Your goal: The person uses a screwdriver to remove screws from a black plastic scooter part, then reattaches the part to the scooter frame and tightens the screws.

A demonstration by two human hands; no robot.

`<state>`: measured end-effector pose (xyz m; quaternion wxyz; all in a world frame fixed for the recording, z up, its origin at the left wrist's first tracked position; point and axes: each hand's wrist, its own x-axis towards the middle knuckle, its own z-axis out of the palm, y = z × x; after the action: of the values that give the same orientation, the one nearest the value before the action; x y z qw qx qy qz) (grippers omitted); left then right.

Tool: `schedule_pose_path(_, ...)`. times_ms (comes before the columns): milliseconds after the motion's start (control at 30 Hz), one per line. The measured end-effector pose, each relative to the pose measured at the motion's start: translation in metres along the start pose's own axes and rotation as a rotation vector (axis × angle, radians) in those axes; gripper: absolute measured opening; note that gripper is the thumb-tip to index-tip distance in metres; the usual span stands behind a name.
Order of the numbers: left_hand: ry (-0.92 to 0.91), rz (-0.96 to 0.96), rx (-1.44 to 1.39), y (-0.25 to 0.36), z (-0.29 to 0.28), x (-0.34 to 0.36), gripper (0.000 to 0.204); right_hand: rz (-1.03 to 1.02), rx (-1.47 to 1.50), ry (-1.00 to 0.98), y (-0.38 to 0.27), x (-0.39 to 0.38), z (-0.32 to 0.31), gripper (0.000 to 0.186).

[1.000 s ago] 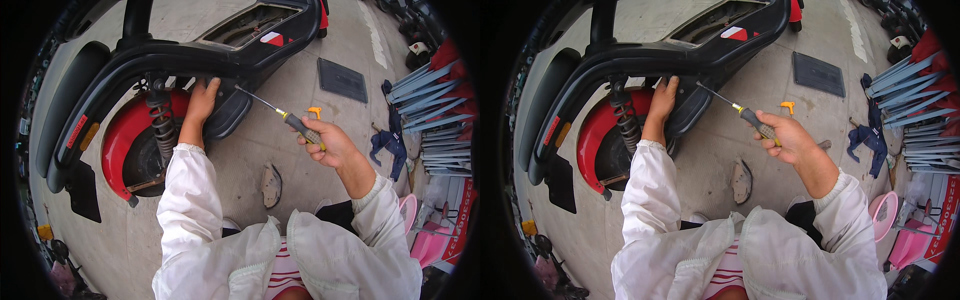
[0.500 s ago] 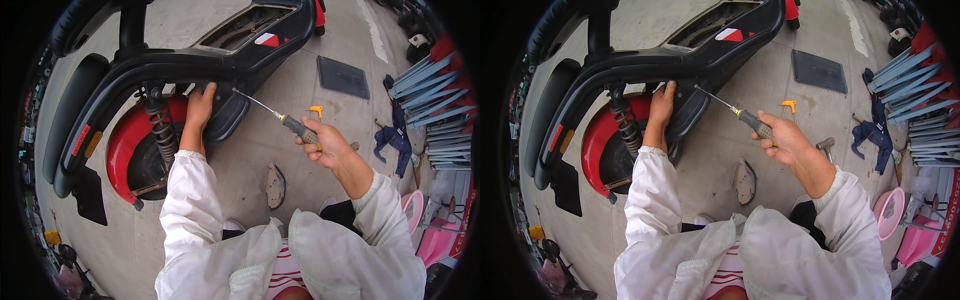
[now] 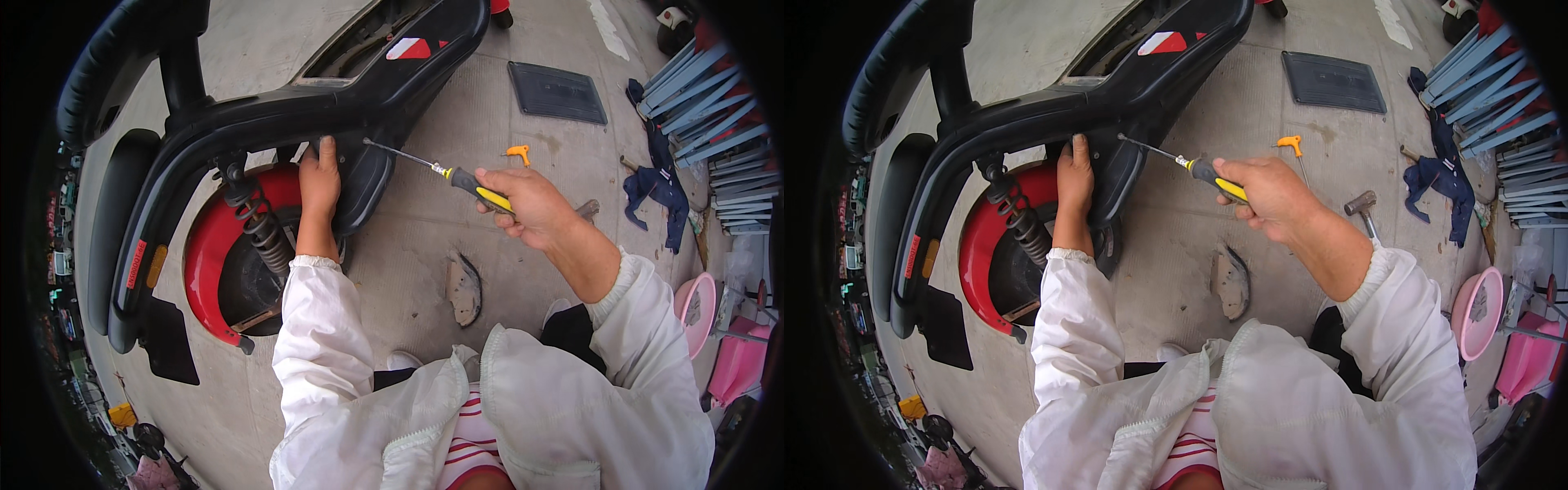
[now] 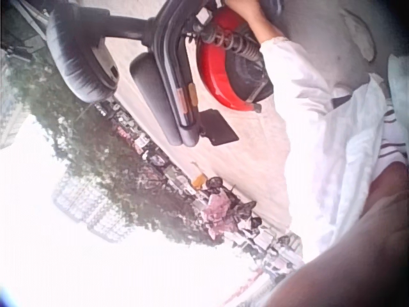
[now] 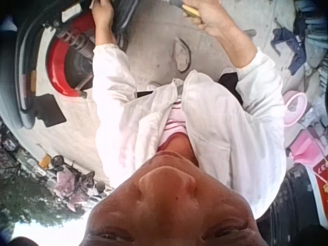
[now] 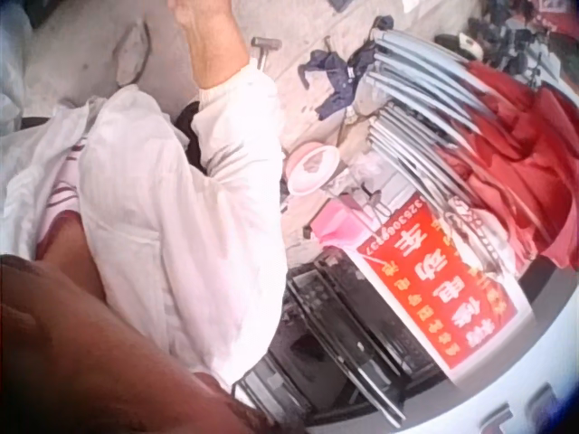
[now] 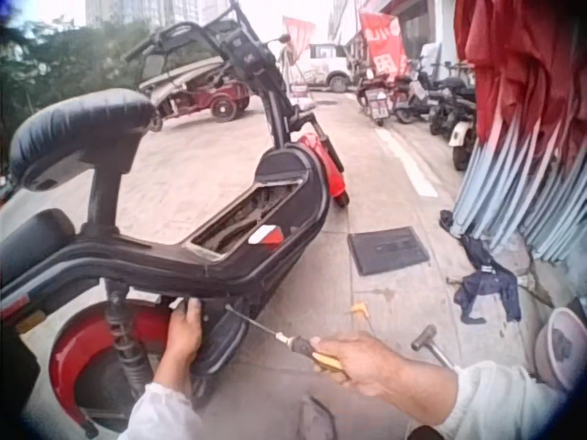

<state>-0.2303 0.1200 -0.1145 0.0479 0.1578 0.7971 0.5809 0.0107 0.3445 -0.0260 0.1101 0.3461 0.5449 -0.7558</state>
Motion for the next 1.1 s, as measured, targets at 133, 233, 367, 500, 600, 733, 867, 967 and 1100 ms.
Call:
schedule_pose_path(133,-0.009,0.002,-0.001,-0.011,-0.006,0.002,0.061,-0.553,-0.673,0.176,0.016,-0.017,0.028,0.032)
schedule_pose_path(233,-0.008,-0.036,0.034,-0.007,-0.007,-0.001,0.061,-0.865,-1.220,0.356,0.019,-0.023,0.030,0.034)
schedule_pose_path(367,0.049,0.040,0.084,-0.002,0.005,-0.008,0.061,-0.627,-0.805,0.227,0.023,-0.012,0.021,0.034)
schedule_pose_path(500,0.062,0.083,0.079,-0.018,0.010,0.000,0.068,0.028,-0.123,-0.080,-0.003,-0.005,0.000,0.038)
schedule_pose_path(600,0.037,0.026,0.101,-0.015,-0.005,-0.003,0.070,0.025,-0.274,-0.097,-0.002,0.004,0.004,0.039)
schedule_pose_path(733,0.274,0.032,0.579,0.029,-0.020,-0.045,0.056,-0.217,-0.409,-0.262,-0.003,0.010,0.005,0.036)
schedule_pose_path(867,-0.036,0.393,0.561,0.034,0.010,-0.089,0.041,-0.801,-0.928,-0.262,0.008,0.033,-0.005,0.024)
schedule_pose_path(967,-0.228,0.337,0.949,0.027,0.013,-0.105,0.047,-1.057,-1.076,-0.302,0.012,0.039,-0.020,0.021)
schedule_pose_path(1100,-0.146,0.406,1.183,0.011,0.002,-0.099,0.052,-0.903,-1.035,-0.307,0.008,0.038,-0.014,0.022)
